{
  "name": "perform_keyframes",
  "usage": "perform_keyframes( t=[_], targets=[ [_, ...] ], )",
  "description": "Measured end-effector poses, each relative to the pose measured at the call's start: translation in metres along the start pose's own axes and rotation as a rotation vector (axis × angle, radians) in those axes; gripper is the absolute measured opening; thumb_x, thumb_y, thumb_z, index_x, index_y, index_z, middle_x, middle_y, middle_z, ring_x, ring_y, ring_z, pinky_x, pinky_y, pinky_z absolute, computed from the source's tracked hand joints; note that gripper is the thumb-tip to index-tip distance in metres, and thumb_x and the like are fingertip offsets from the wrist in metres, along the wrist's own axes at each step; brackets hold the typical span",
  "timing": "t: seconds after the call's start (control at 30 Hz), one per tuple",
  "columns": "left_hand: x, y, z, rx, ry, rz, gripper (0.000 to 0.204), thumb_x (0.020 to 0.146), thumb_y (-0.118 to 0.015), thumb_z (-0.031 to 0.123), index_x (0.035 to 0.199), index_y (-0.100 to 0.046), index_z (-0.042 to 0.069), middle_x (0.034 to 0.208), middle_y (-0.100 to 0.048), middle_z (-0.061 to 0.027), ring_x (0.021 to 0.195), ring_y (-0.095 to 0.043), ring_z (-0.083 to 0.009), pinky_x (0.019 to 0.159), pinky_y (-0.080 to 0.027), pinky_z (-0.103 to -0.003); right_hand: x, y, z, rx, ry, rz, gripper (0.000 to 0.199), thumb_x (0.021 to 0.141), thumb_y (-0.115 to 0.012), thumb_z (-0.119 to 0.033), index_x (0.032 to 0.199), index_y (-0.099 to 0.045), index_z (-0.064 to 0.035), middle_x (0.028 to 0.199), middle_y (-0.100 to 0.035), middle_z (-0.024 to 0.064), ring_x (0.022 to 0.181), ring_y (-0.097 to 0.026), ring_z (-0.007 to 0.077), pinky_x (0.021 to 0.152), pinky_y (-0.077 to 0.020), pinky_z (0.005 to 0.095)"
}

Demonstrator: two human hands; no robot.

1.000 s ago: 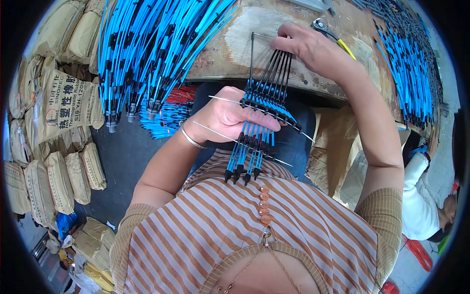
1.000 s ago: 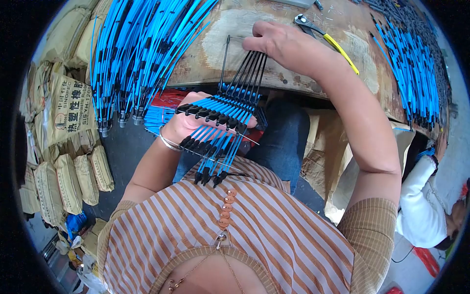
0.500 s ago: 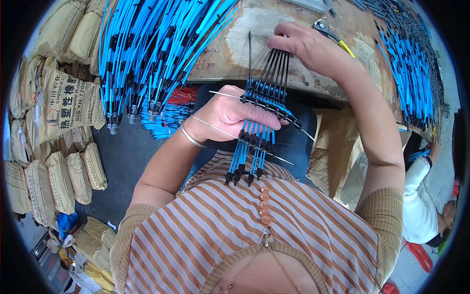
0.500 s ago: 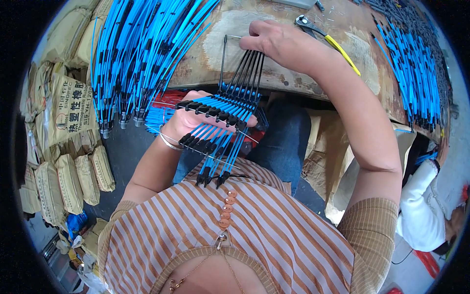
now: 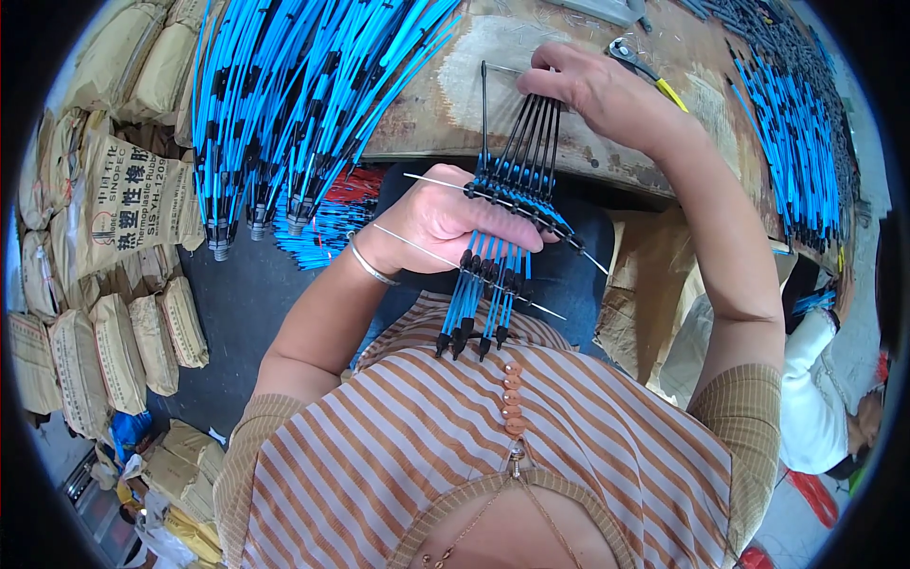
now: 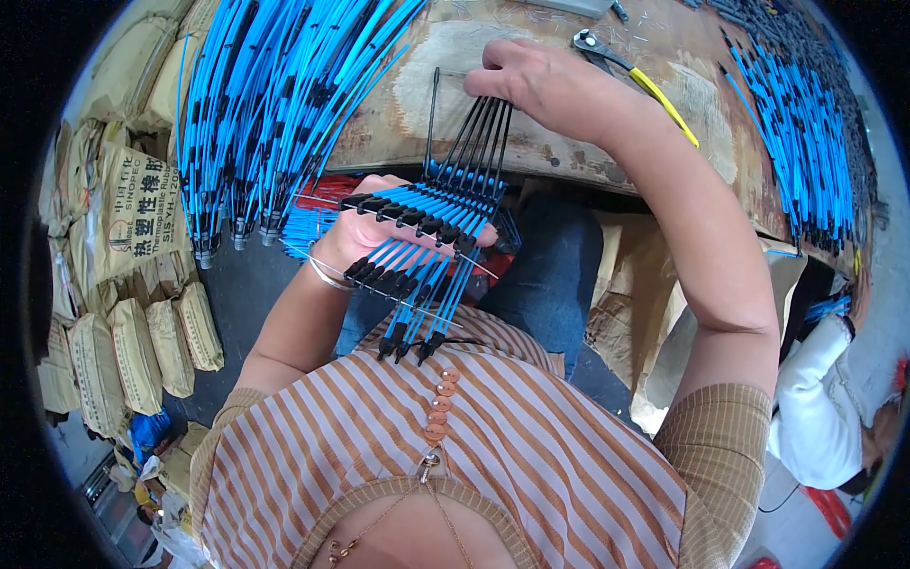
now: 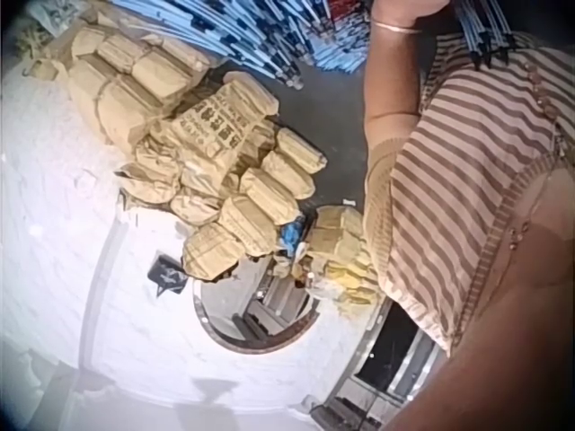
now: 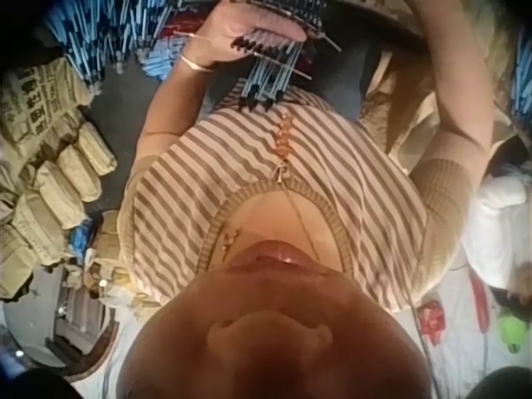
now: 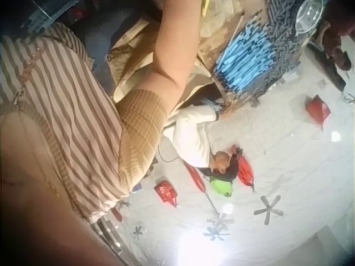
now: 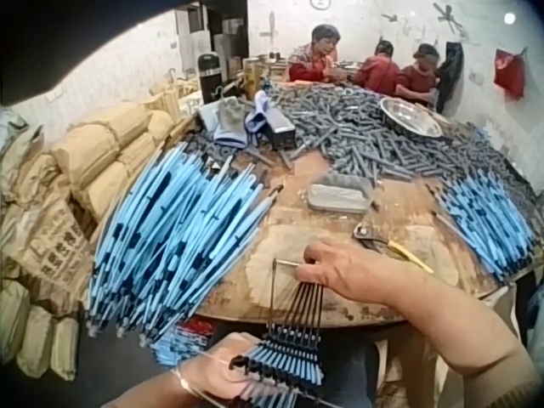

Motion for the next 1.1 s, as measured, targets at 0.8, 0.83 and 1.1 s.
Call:
perform_keyframes(
  t=[0.8, 0.83, 1.1],
  targets=[
    [-0.002, 0.001, 0.013, 0.271, -0.156, -0.031, 0.017, 0.075, -0.068, 0.010, 0.091, -0.069, 0.005, 0.089, -0.069, -0.0097, 0.081, -0.067, -0.0208, 0.076, -0.051, -0.030, 0.013, -0.007, -0.016, -0.222, -0.012, -0.040, 0.040, 0.075, -0.048, 0.003, 0.111, -0.047, -0.0129, 0.101, -0.050, 0.0140, 0.097, -0.053, 0.0322, 0.082, -0.0456, 0.0391],
    [-0.003, -0.002, 0.015, 0.341, -0.191, -0.043, 0.017, 0.075, -0.067, 0.010, 0.091, -0.068, 0.005, 0.089, -0.068, -0.0102, 0.081, -0.067, -0.0211, 0.076, -0.051, -0.030, 0.013, -0.006, -0.021, -0.304, -0.023, -0.068, 0.041, 0.075, -0.049, 0.003, 0.113, -0.047, -0.0140, 0.100, -0.050, 0.0139, 0.097, -0.053, 0.0322, 0.082, -0.0458, 0.0392],
    [-0.032, -0.039, 0.006, 0.891, -0.597, -0.180, 0.020, 0.076, -0.064, 0.009, 0.095, -0.066, 0.002, 0.091, -0.067, -0.0126, 0.081, -0.067, -0.0226, 0.075, -0.053, -0.033, -0.023, -0.001, -0.053, -0.040, 0.011, 0.216, 0.039, 0.075, -0.048, 0.002, 0.111, -0.052, -0.0143, 0.111, -0.053, 0.0147, 0.096, -0.055, 0.0316, 0.084, -0.0466, 0.0377]
  ],
)
Point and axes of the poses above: each hand's wrist, its own x-axis towards the middle knuckle, its own y-axis out of the back of the hand, z = x × y, the point moved 2 cm from there along x, towards the middle knuckle
